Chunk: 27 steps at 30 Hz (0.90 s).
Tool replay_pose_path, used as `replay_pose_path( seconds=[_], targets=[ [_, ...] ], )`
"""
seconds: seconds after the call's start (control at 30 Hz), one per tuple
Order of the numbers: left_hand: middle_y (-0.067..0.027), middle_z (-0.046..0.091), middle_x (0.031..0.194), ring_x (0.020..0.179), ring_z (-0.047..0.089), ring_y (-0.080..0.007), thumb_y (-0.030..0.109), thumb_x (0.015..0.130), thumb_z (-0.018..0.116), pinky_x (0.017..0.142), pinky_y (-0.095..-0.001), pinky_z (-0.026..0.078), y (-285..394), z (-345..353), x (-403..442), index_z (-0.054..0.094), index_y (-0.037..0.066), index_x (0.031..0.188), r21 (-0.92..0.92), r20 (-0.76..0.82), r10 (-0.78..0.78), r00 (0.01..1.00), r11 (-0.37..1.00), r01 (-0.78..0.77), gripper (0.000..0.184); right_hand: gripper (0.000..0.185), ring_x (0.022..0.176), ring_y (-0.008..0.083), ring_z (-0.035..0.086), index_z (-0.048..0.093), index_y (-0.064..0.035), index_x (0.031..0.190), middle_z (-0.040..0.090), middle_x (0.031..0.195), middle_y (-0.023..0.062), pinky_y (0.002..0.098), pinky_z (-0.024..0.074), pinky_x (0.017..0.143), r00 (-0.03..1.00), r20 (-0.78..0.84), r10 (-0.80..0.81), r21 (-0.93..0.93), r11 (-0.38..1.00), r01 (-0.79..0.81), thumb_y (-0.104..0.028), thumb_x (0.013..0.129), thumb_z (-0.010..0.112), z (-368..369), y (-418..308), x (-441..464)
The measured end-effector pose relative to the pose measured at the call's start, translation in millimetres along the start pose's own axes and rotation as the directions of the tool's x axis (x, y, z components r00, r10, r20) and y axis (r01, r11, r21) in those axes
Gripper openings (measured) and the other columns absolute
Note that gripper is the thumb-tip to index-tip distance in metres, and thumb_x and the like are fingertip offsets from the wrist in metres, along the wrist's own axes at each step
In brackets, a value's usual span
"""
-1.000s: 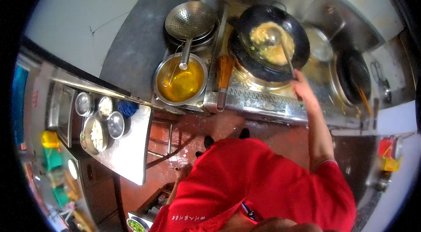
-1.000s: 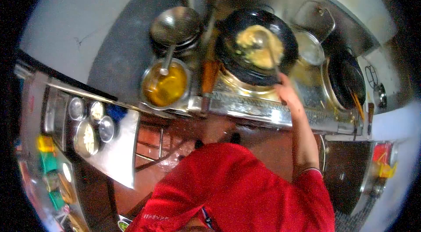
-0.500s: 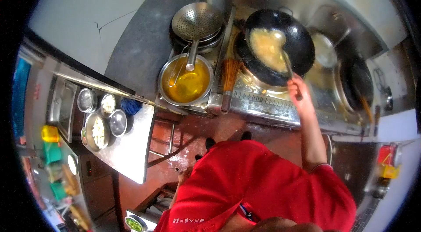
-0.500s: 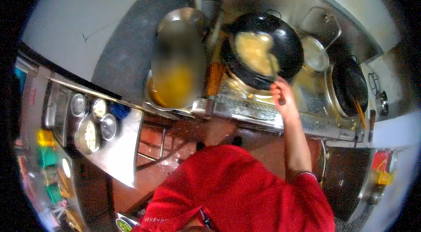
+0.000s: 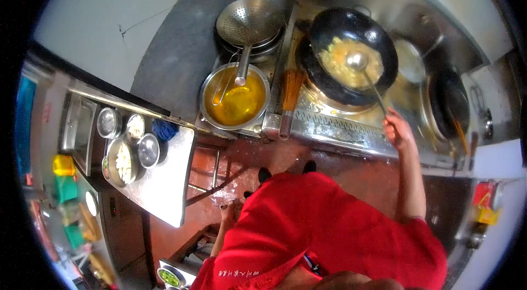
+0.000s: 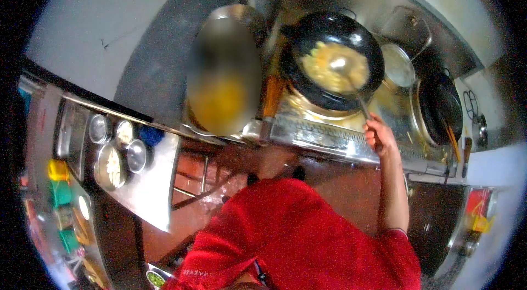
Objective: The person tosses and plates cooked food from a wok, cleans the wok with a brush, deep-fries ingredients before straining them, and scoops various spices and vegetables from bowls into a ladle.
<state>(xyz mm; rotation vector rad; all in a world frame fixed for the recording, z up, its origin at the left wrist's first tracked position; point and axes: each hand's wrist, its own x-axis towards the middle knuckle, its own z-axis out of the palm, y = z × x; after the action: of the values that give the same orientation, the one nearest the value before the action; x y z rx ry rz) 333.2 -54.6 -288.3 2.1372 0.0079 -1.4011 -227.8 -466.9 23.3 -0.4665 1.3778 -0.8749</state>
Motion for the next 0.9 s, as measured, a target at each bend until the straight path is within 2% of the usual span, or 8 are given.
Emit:
replay_pose_path(
  seconds=[0.2,0.47,0.63,0.7,0.73,0.77,0.87,0.9],
  targets=[
    [-0.0108,0.068,0.089,0.077,0.065,-0.0231,0.026,0.083,0.070,0.065,-0.0403,0.052,0.5,10.2,0.4,0.066,0.001,0.104,0.003,0.012,0.006,1.000,1.000,-0.006,0.033,0.051,0.050,0.0068,0.046,0.041,-0.0200,0.136,0.054,0.071,0.0011,0.0202,0.0313,0.036,0.994,0.056,-0.089,0.154,0.985,0.080,-0.007,0.091,0.061,63.4,23.5,75.9],
    [-0.0116,0.068,0.091,0.079,0.066,-0.0240,0.026,0.083,0.071,0.067,-0.0413,0.053,4.3,3.8,0.7,0.066,0.001,0.104,-0.029,-0.005,0.007,1.000,1.000,-0.007,0.034,0.060,0.048,0.0083,0.045,0.033,-0.0133,0.149,0.058,0.075,0.0040,0.0213,0.0313,0.035,0.998,-0.056,0.011,-0.215,0.976,-0.023,-0.010,0.094,0.056,-16.6,-9.4,-5.9],
    [-0.0122,0.069,0.092,0.080,0.067,-0.0246,0.026,0.082,0.072,0.068,-0.0420,0.053,-3.5,9.8,1.6,0.066,0.000,0.105,-0.064,-0.001,0.019,1.000,0.998,-0.019,0.035,0.057,0.049,0.0074,0.046,0.034,-0.0125,0.147,0.058,0.077,0.0021,0.0191,0.0343,0.039,0.991,-0.005,-0.134,-0.007,0.991,0.134,-0.011,0.095,0.057,25.4,-7.4,63.5],
    [-0.0124,0.069,0.092,0.080,0.067,-0.0248,0.026,0.082,0.072,0.068,-0.0422,0.054,-9.8,9.0,2.8,0.066,0.000,0.105,-0.093,-0.015,0.032,0.999,0.995,-0.033,0.035,0.052,0.054,0.0068,0.049,0.039,-0.0105,0.144,0.059,0.079,0.0018,0.0182,0.0376,0.043,0.980,0.064,-0.186,-0.048,0.981,0.189,-0.012,0.096,0.057,43.3,6.1,77.4],
    [-0.0125,0.069,0.092,0.080,0.067,-0.0250,0.026,0.082,0.072,0.068,-0.0424,0.054,-10.4,9.1,-2.1,0.066,0.000,0.105,-0.118,-0.038,0.028,0.999,0.993,-0.032,0.035,0.052,0.083,0.0110,0.062,0.044,-0.0111,0.142,0.065,0.099,0.0061,0.0212,0.0512,0.066,0.961,0.149,-0.235,-0.125,0.959,0.254,-0.010,0.093,0.062,53.1,9.4,52.7],
    [-0.0126,0.069,0.093,0.080,0.067,-0.0251,0.026,0.082,0.072,0.068,-0.0425,0.054,-9.6,8.0,-8.7,0.066,0.000,0.105,-0.146,-0.067,0.016,0.998,0.989,-0.026,0.035,0.053,0.094,0.0124,0.062,0.043,-0.0096,0.144,0.064,0.111,0.0070,0.0232,0.0520,0.075,0.957,0.194,-0.217,-0.051,0.972,0.231,-0.010,0.093,0.061,60.3,20.8,39.4],
    [-0.0129,0.069,0.093,0.081,0.067,-0.0254,0.026,0.081,0.073,0.069,-0.0429,0.054,-3.4,24.6,-19.8,0.066,0.000,0.105,-0.200,-0.103,0.006,0.995,0.979,-0.027,0.036,0.051,0.076,0.0047,0.054,0.043,-0.0107,0.145,0.061,0.112,0.0034,0.0138,0.0472,0.058,0.994,0.028,-0.102,-0.490,0.866,0.102,-0.014,0.096,0.056,19.1,3.8,-1.6],
    [-0.0130,0.069,0.093,0.081,0.067,-0.0255,0.026,0.081,0.073,0.069,-0.0430,0.054,-3.9,26.2,-24.3,0.066,0.000,0.105,-0.219,-0.121,-0.003,0.993,0.975,-0.024,0.036,0.057,0.041,0.0055,0.040,0.036,-0.0153,0.150,0.060,0.081,0.0017,0.0176,0.0319,0.033,0.991,0.026,-0.132,-0.291,0.947,0.134,-0.017,0.097,0.057,-40.6,10.5,29.7]
  ],
)
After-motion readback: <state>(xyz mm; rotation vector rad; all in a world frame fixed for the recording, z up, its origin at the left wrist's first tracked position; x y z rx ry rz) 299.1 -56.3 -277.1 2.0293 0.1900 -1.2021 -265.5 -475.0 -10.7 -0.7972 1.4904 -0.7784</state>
